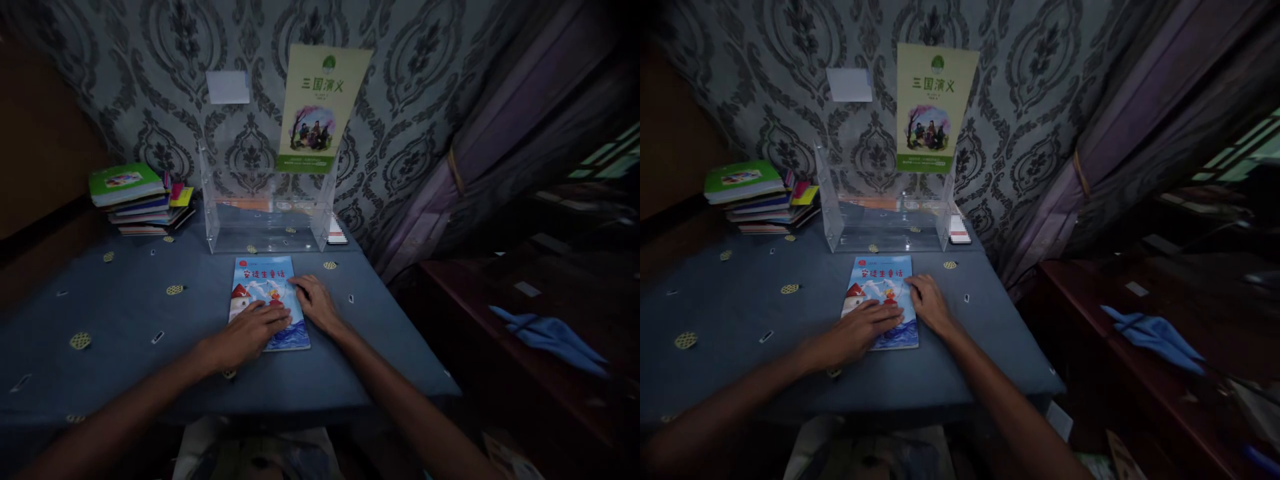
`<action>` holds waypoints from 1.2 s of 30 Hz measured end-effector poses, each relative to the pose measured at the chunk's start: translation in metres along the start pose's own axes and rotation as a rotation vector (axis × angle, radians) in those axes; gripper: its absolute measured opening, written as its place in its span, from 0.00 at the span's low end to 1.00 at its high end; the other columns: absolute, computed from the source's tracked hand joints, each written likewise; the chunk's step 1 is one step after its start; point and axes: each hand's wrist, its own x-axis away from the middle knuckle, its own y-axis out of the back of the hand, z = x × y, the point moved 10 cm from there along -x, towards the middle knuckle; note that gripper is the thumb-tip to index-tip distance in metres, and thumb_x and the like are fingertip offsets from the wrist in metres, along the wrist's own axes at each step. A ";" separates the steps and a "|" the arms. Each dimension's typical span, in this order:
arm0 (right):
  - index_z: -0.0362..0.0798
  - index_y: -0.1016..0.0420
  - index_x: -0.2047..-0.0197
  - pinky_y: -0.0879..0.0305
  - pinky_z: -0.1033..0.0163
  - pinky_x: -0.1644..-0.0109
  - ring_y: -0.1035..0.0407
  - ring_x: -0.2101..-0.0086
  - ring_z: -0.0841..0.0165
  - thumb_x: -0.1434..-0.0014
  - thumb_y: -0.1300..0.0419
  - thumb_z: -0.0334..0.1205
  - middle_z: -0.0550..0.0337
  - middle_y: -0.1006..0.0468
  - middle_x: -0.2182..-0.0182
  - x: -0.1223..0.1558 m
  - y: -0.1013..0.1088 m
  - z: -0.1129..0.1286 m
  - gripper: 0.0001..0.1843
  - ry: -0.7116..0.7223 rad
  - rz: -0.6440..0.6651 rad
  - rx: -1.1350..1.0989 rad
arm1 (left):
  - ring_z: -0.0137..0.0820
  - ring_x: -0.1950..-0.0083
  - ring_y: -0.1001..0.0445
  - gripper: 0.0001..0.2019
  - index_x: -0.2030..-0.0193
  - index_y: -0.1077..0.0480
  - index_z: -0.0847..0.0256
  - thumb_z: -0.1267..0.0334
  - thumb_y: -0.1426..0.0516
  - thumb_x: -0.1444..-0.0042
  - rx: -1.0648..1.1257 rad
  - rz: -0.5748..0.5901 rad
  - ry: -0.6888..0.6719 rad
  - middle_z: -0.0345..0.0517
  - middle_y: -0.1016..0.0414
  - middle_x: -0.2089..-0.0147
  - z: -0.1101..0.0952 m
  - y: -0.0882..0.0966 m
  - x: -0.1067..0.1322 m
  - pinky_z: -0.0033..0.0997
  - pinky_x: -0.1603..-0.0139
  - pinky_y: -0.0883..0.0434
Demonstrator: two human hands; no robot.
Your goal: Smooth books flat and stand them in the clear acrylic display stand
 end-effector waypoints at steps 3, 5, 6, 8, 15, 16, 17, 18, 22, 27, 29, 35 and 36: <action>0.47 0.23 0.51 0.31 0.52 0.51 0.29 0.59 0.61 0.38 0.48 0.28 0.52 0.21 0.62 0.016 0.007 0.015 0.17 0.015 0.010 -0.020 | 0.37 0.32 0.38 0.25 0.34 0.40 0.56 0.76 0.54 0.36 0.010 -0.028 0.005 0.47 0.36 0.32 0.001 0.001 0.001 0.49 0.33 0.44; 0.48 0.23 0.50 0.31 0.50 0.50 0.29 0.57 0.61 0.38 0.48 0.28 0.52 0.20 0.59 0.028 0.013 0.026 0.17 0.022 0.014 -0.035 | 0.36 0.32 0.37 0.24 0.34 0.39 0.54 0.75 0.55 0.35 0.022 -0.055 0.001 0.46 0.36 0.32 0.001 0.002 0.002 0.48 0.33 0.43; 0.48 0.23 0.50 0.31 0.50 0.49 0.29 0.56 0.61 0.37 0.48 0.28 0.53 0.20 0.59 0.034 0.016 0.032 0.17 0.028 0.014 -0.043 | 0.36 0.32 0.38 0.24 0.34 0.40 0.54 0.74 0.55 0.34 0.030 -0.068 -0.004 0.46 0.36 0.32 0.002 0.002 0.002 0.48 0.33 0.43; 0.50 0.24 0.49 0.31 0.50 0.49 0.28 0.56 0.61 0.37 0.48 0.29 0.54 0.19 0.59 0.046 0.021 0.045 0.17 0.039 0.012 -0.058 | 0.36 0.32 0.38 0.24 0.34 0.40 0.54 0.74 0.54 0.34 0.050 -0.086 -0.012 0.46 0.36 0.32 0.002 0.001 0.003 0.49 0.33 0.44; 0.52 0.26 0.47 0.28 0.52 0.52 0.27 0.56 0.61 0.37 0.47 0.27 0.54 0.19 0.59 0.080 0.033 0.083 0.19 0.101 -0.025 -0.044 | 0.35 0.32 0.37 0.24 0.34 0.39 0.54 0.74 0.54 0.34 0.071 -0.077 -0.005 0.47 0.35 0.33 0.002 0.003 0.004 0.50 0.32 0.44; 0.53 0.26 0.46 0.28 0.52 0.52 0.27 0.55 0.60 0.37 0.47 0.27 0.54 0.19 0.59 0.083 0.032 0.085 0.19 0.112 -0.025 -0.030 | 0.34 0.32 0.37 0.24 0.35 0.38 0.53 0.74 0.54 0.34 0.067 -0.076 -0.001 0.47 0.34 0.33 0.002 0.002 0.004 0.50 0.32 0.43; 0.53 0.26 0.46 0.28 0.51 0.52 0.27 0.54 0.60 0.37 0.47 0.28 0.53 0.19 0.58 0.085 0.031 0.087 0.19 0.121 -0.020 -0.017 | 0.34 0.32 0.37 0.24 0.35 0.37 0.53 0.74 0.54 0.34 0.063 -0.078 0.004 0.46 0.34 0.33 0.002 0.002 0.004 0.50 0.32 0.43; 0.53 0.26 0.46 0.29 0.50 0.51 0.28 0.54 0.59 0.37 0.47 0.28 0.53 0.19 0.57 0.086 0.030 0.088 0.19 0.126 -0.013 -0.004 | 0.35 0.32 0.37 0.23 0.35 0.37 0.53 0.74 0.55 0.34 0.057 -0.084 0.008 0.47 0.34 0.33 0.002 0.002 0.004 0.50 0.32 0.43; 0.52 0.25 0.49 0.29 0.49 0.50 0.28 0.52 0.59 0.37 0.46 0.30 0.52 0.19 0.56 0.087 0.026 0.087 0.16 0.116 0.012 0.053 | 0.36 0.32 0.37 0.22 0.36 0.36 0.54 0.72 0.53 0.34 0.028 -0.087 0.014 0.48 0.34 0.34 0.001 0.001 0.007 0.51 0.32 0.42; 0.50 0.25 0.50 0.29 0.49 0.50 0.28 0.52 0.59 0.36 0.45 0.31 0.51 0.20 0.56 0.088 0.023 0.088 0.14 0.118 0.032 0.081 | 0.36 0.32 0.37 0.21 0.36 0.35 0.53 0.72 0.53 0.33 0.006 -0.072 0.026 0.47 0.33 0.34 0.000 0.003 0.020 0.48 0.32 0.40; 0.50 0.26 0.50 0.29 0.50 0.51 0.28 0.52 0.59 0.36 0.46 0.31 0.51 0.20 0.56 0.088 0.024 0.089 0.13 0.126 0.022 0.085 | 0.35 0.33 0.36 0.21 0.37 0.35 0.53 0.73 0.53 0.33 0.005 -0.080 0.022 0.47 0.32 0.34 0.001 0.006 0.028 0.47 0.33 0.40; 0.50 0.26 0.49 0.28 0.49 0.51 0.28 0.53 0.59 0.36 0.46 0.31 0.50 0.19 0.56 0.088 0.025 0.092 0.14 0.157 0.008 0.089 | 0.35 0.33 0.36 0.24 0.36 0.35 0.54 0.75 0.51 0.36 0.015 -0.098 0.030 0.47 0.33 0.34 0.011 0.015 0.060 0.46 0.33 0.38; 0.50 0.26 0.49 0.28 0.49 0.51 0.27 0.52 0.58 0.36 0.46 0.31 0.50 0.19 0.56 0.088 0.025 0.092 0.14 0.159 0.008 0.088 | 0.35 0.33 0.35 0.24 0.36 0.35 0.54 0.75 0.51 0.37 0.018 -0.103 0.035 0.47 0.33 0.34 0.013 0.017 0.066 0.46 0.33 0.37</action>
